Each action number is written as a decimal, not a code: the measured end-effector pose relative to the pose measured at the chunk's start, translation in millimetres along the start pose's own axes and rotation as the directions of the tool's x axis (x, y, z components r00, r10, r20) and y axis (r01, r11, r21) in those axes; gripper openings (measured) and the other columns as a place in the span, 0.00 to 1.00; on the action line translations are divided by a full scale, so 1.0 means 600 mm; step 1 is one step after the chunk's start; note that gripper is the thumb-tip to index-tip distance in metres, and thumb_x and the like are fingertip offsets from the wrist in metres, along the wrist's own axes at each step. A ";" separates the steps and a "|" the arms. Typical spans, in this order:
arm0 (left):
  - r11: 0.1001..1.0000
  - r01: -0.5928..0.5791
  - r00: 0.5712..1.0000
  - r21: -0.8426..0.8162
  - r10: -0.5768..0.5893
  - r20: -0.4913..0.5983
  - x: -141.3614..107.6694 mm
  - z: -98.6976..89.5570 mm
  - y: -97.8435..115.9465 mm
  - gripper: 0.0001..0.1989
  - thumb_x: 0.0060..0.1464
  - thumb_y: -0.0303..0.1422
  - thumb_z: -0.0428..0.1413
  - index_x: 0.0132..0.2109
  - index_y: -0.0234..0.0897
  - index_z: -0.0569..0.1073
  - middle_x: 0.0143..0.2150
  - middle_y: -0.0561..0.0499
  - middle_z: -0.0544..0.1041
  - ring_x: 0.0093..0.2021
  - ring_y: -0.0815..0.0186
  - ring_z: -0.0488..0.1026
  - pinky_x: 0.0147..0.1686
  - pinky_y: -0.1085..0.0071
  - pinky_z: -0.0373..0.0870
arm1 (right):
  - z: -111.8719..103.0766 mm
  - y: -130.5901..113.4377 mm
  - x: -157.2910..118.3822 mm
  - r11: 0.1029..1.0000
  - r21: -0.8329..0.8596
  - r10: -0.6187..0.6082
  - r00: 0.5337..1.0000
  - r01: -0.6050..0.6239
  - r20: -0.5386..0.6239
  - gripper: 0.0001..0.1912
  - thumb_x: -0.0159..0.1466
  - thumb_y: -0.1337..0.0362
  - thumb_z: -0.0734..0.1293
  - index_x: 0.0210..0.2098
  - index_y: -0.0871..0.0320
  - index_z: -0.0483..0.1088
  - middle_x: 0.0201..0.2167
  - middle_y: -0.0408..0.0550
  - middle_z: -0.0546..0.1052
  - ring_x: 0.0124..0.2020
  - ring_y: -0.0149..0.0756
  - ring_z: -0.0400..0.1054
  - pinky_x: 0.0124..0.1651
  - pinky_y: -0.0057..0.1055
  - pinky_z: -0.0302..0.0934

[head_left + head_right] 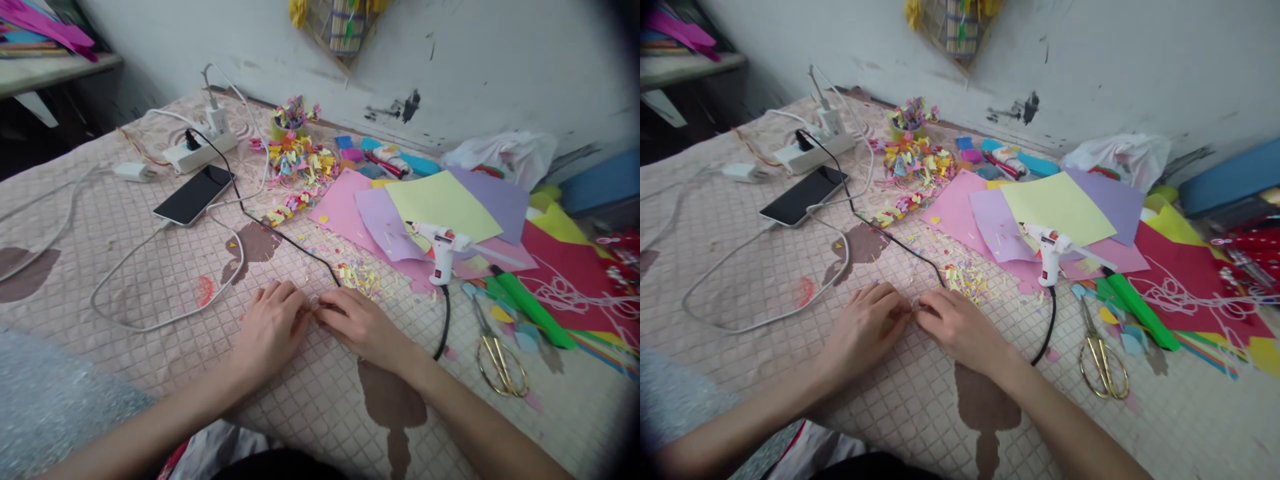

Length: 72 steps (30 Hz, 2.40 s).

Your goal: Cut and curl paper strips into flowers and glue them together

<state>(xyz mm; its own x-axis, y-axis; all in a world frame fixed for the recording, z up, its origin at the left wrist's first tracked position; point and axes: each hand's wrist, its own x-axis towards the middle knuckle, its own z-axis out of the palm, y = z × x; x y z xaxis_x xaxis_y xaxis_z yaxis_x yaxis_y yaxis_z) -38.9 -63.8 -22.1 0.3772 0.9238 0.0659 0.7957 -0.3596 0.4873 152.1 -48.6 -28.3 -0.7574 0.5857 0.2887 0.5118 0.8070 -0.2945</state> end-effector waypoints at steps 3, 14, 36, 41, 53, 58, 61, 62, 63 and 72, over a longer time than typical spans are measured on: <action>1.000 -0.002 1.000 0.004 0.002 -0.013 0.000 0.002 0.000 0.04 0.55 0.28 0.51 0.34 0.37 0.70 0.35 0.49 0.71 0.39 0.60 0.65 0.39 0.61 0.63 | 0.000 0.001 0.000 1.000 0.003 0.003 1.000 -0.003 0.001 0.09 0.66 0.69 0.59 0.40 0.60 0.71 0.41 0.53 0.72 0.43 0.39 0.65 0.46 0.38 0.64; 1.000 -0.005 1.000 0.026 0.006 -0.008 0.002 0.003 0.002 0.03 0.53 0.27 0.52 0.32 0.37 0.70 0.33 0.50 0.71 0.39 0.59 0.66 0.39 0.61 0.62 | 0.000 0.000 -0.002 1.000 -0.010 -0.006 1.000 0.006 0.000 0.09 0.66 0.70 0.59 0.40 0.61 0.71 0.41 0.53 0.71 0.44 0.39 0.64 0.46 0.39 0.64; 0.998 -0.045 0.999 0.046 0.045 -0.004 0.002 0.004 0.001 0.05 0.55 0.27 0.51 0.31 0.37 0.69 0.33 0.50 0.71 0.38 0.60 0.65 0.37 0.63 0.60 | -0.009 0.003 -0.006 0.938 0.315 0.144 0.989 -0.145 0.028 0.09 0.64 0.69 0.61 0.43 0.57 0.70 0.46 0.51 0.69 0.49 0.38 0.63 0.50 0.40 0.62; 0.997 -0.035 0.999 0.069 0.033 0.025 0.003 0.002 0.003 0.05 0.55 0.27 0.50 0.32 0.37 0.69 0.33 0.50 0.71 0.38 0.60 0.65 0.37 0.62 0.59 | -0.012 0.005 -0.008 0.888 0.420 0.226 0.973 -0.189 -0.039 0.09 0.64 0.69 0.62 0.43 0.56 0.69 0.44 0.50 0.70 0.47 0.37 0.65 0.49 0.38 0.63; 1.000 -0.015 1.000 0.024 0.014 0.024 -0.003 -0.002 0.001 0.05 0.57 0.30 0.51 0.34 0.37 0.70 0.35 0.50 0.71 0.40 0.60 0.65 0.39 0.62 0.59 | -0.020 0.007 0.020 0.898 0.383 0.263 0.962 -0.218 -0.071 0.06 0.64 0.71 0.61 0.35 0.57 0.69 0.36 0.47 0.69 0.39 0.33 0.65 0.42 0.30 0.62; 1.000 -0.027 1.000 -0.006 0.027 -0.003 -0.009 -0.004 -0.002 0.04 0.56 0.30 0.51 0.34 0.38 0.70 0.35 0.50 0.71 0.40 0.60 0.65 0.40 0.62 0.60 | -0.013 0.010 0.032 0.953 0.254 0.158 0.986 -0.168 0.058 0.08 0.65 0.72 0.59 0.36 0.59 0.69 0.38 0.49 0.68 0.41 0.35 0.64 0.44 0.32 0.61; 1.000 -0.028 1.000 0.000 0.028 -0.003 -0.009 -0.003 -0.004 0.03 0.56 0.30 0.52 0.34 0.37 0.70 0.35 0.50 0.71 0.40 0.60 0.65 0.40 0.62 0.60 | -0.012 0.015 0.037 0.967 0.206 0.126 0.986 -0.147 0.112 0.08 0.65 0.73 0.59 0.36 0.60 0.69 0.39 0.49 0.68 0.41 0.35 0.64 0.43 0.32 0.61; 1.000 -0.028 1.000 0.002 0.028 -0.002 -0.008 -0.002 -0.004 0.03 0.56 0.30 0.52 0.34 0.37 0.70 0.35 0.50 0.71 0.40 0.60 0.65 0.40 0.62 0.60 | -0.012 0.016 0.039 0.972 0.188 0.118 0.985 -0.141 0.125 0.08 0.65 0.73 0.59 0.36 0.60 0.69 0.39 0.49 0.68 0.41 0.35 0.64 0.43 0.32 0.61; 1.000 -0.029 1.000 0.004 0.029 0.000 -0.008 -0.002 -0.005 0.03 0.56 0.30 0.52 0.34 0.37 0.70 0.35 0.50 0.71 0.40 0.60 0.65 0.40 0.62 0.60 | -0.013 0.017 0.040 0.976 0.170 0.111 0.984 -0.134 0.138 0.08 0.65 0.73 0.59 0.36 0.60 0.69 0.39 0.49 0.68 0.41 0.35 0.64 0.43 0.32 0.62; 1.000 -0.019 1.000 0.004 0.019 0.003 -0.007 0.003 -0.007 0.03 0.56 0.30 0.52 0.34 0.37 0.70 0.36 0.50 0.71 0.40 0.60 0.65 0.40 0.61 0.60 | -0.024 0.021 0.056 1.000 -0.022 0.008 0.967 -0.003 0.255 0.07 0.64 0.73 0.59 0.35 0.58 0.67 0.41 0.49 0.69 0.40 0.36 0.64 0.39 0.32 0.61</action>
<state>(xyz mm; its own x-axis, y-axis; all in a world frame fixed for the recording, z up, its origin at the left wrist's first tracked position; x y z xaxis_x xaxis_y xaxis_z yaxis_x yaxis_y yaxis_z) -42.6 -66.3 -26.0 0.3934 0.9165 0.0724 0.7906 -0.3774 0.4821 138.8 -17.8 -8.9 -0.8314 0.5538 0.0447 0.5226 0.8068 -0.2757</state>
